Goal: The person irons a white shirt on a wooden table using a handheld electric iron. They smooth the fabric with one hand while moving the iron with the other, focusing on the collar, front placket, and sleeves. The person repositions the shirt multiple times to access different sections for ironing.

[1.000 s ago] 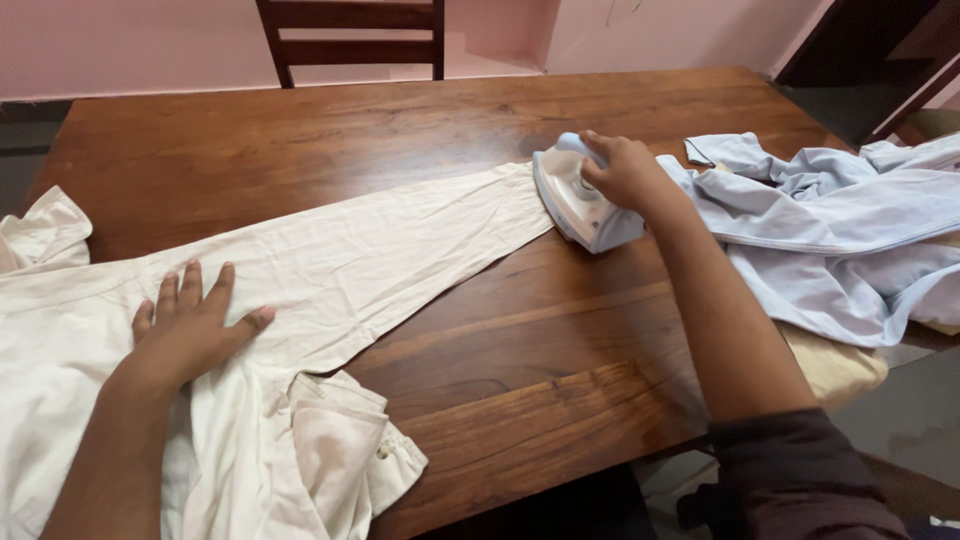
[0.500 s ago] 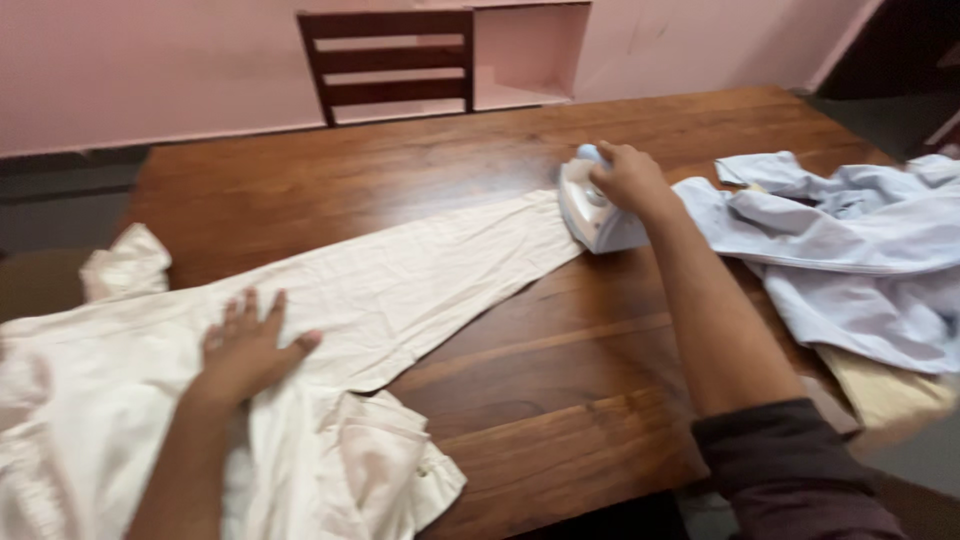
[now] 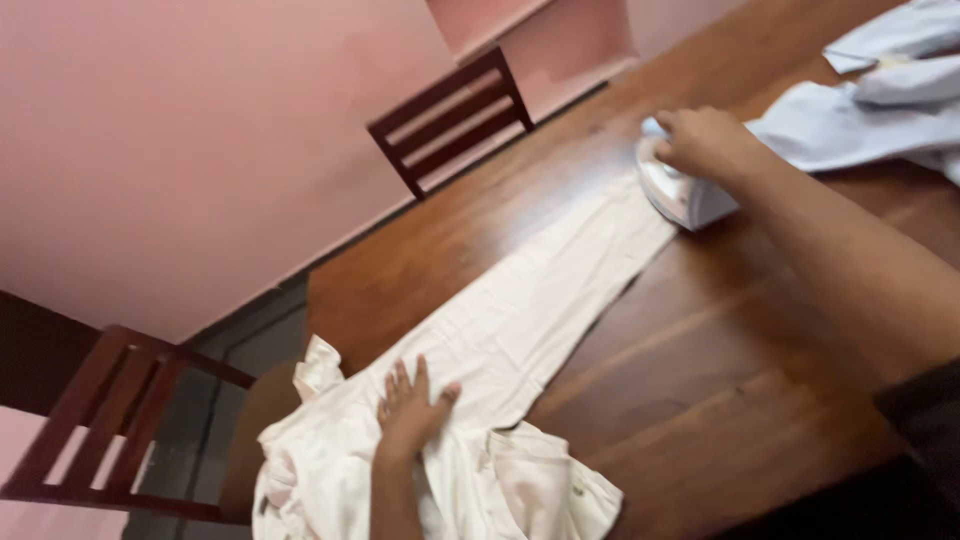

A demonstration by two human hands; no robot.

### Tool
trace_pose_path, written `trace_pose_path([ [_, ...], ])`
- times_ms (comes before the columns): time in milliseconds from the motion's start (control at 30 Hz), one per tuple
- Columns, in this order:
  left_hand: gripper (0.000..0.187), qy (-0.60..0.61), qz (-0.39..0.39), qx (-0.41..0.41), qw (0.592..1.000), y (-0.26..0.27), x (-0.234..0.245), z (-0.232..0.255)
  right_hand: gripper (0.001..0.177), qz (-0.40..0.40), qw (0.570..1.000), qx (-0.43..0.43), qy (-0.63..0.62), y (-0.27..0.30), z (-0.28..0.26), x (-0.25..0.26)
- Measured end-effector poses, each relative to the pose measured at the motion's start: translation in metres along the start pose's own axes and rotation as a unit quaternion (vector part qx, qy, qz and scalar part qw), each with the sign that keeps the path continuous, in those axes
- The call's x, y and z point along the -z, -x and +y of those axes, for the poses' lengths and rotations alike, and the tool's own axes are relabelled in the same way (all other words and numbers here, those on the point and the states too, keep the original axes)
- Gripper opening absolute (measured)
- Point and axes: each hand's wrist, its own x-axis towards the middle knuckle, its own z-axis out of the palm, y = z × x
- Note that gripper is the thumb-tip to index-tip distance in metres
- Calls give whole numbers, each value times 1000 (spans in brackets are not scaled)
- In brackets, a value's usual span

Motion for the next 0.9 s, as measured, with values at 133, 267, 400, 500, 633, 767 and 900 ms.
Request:
trace_pose_path([
  [133,99,13,6,3,1000,5,2,0,60,6,999,-25,-33,5,-14,17],
  [267,99,24,2,2,1000,6,5,2,61,-10,998,-41,-41,8,-19,23],
  [400,99,23,-3,4,1000,8,6,4,60,3,999,-14,-33,12,-19,24],
  [500,99,27,-3,8,1000,9,8,4,62,-28,997,-53,-58,18,-25,32],
  [633,99,29,-1,5,1000,9,7,3,62,-72,997,-6,-13,24,-26,43],
  [767,98,22,-1,7,1000,7,6,3,64,-117,993,7,-12,43,-20,57],
  [900,98,19,0,7,1000,7,5,2,66,-114,993,25,-27,65,-19,66],
])
